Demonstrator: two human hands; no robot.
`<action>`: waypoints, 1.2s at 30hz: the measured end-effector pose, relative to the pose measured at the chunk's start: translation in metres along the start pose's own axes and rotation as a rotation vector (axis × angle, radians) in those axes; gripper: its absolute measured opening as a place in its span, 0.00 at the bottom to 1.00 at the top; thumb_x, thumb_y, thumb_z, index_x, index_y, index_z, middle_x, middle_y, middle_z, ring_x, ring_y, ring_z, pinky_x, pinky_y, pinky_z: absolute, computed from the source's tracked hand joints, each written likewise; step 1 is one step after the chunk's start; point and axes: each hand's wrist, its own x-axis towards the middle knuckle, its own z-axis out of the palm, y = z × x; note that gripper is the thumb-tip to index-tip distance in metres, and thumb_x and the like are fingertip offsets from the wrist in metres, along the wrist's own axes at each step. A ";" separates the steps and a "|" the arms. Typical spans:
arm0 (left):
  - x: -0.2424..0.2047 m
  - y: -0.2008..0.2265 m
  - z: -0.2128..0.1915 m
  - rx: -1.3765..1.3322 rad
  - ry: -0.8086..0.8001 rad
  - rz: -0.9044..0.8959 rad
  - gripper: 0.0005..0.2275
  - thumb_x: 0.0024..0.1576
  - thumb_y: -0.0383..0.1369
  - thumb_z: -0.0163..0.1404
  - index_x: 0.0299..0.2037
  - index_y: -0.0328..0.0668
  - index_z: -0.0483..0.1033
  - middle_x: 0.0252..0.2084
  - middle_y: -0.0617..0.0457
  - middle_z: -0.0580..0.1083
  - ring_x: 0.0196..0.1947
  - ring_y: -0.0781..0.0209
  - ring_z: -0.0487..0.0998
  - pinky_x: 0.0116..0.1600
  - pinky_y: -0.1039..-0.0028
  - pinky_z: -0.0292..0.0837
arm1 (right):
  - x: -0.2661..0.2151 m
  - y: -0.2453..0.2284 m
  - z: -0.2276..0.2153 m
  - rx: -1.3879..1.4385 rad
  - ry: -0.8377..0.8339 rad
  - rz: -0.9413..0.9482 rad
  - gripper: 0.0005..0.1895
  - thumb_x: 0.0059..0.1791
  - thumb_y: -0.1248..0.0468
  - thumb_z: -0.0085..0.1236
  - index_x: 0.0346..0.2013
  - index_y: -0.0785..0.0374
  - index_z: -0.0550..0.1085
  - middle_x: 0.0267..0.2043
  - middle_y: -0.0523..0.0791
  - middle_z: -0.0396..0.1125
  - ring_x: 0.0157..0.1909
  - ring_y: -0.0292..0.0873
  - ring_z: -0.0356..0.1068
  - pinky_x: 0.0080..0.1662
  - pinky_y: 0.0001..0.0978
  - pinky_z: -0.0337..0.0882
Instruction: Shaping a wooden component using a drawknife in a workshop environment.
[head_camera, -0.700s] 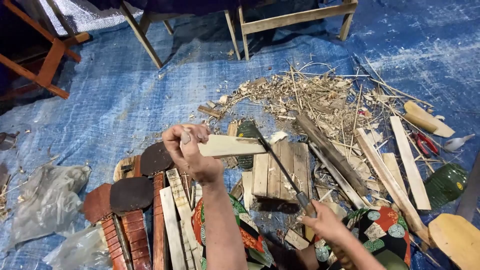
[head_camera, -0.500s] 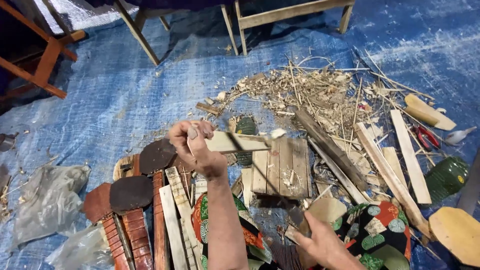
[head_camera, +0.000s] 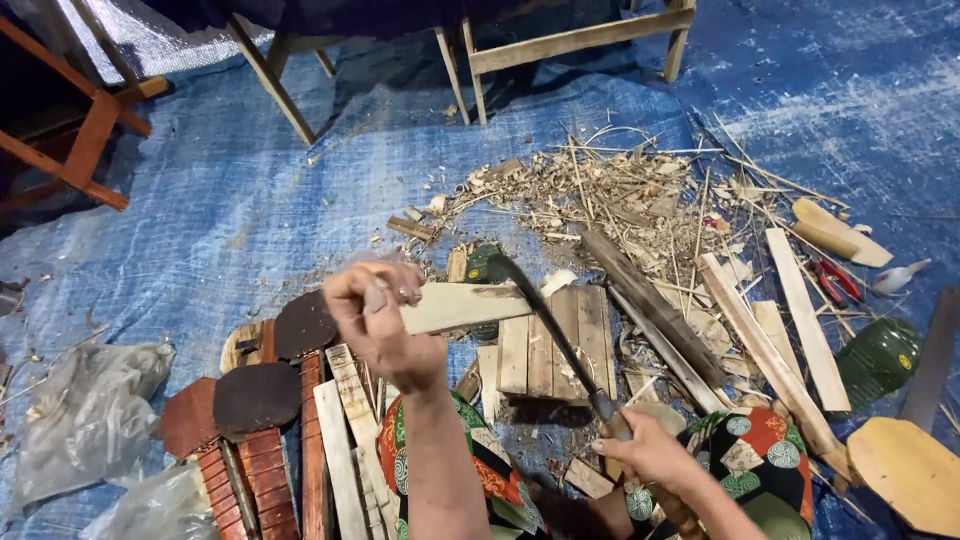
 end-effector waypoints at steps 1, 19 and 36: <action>0.001 -0.001 0.003 -0.002 0.000 0.006 0.04 0.61 0.28 0.39 0.37 0.53 0.61 0.30 0.62 0.64 0.28 0.70 0.61 0.36 0.77 0.63 | -0.002 -0.004 0.008 -0.002 0.000 -0.005 0.18 0.51 0.69 0.67 0.29 0.62 0.63 0.17 0.45 0.61 0.13 0.39 0.63 0.17 0.28 0.70; -0.008 0.020 0.014 -0.065 -0.088 0.033 0.04 0.61 0.29 0.42 0.40 0.51 0.60 0.29 0.61 0.65 0.27 0.70 0.62 0.33 0.79 0.63 | -0.004 0.002 -0.006 -0.052 0.058 0.021 0.15 0.48 0.69 0.62 0.49 0.67 0.72 0.19 0.43 0.60 0.18 0.37 0.62 0.21 0.24 0.63; 0.004 0.090 0.004 -0.281 -0.099 0.053 0.07 0.61 0.38 0.57 0.40 0.56 0.71 0.37 0.56 0.78 0.28 0.75 0.72 0.33 0.82 0.66 | 0.039 0.062 -0.015 -0.356 0.419 -0.058 0.13 0.45 0.59 0.67 0.35 0.61 0.72 0.24 0.41 0.61 0.23 0.39 0.61 0.30 0.32 0.63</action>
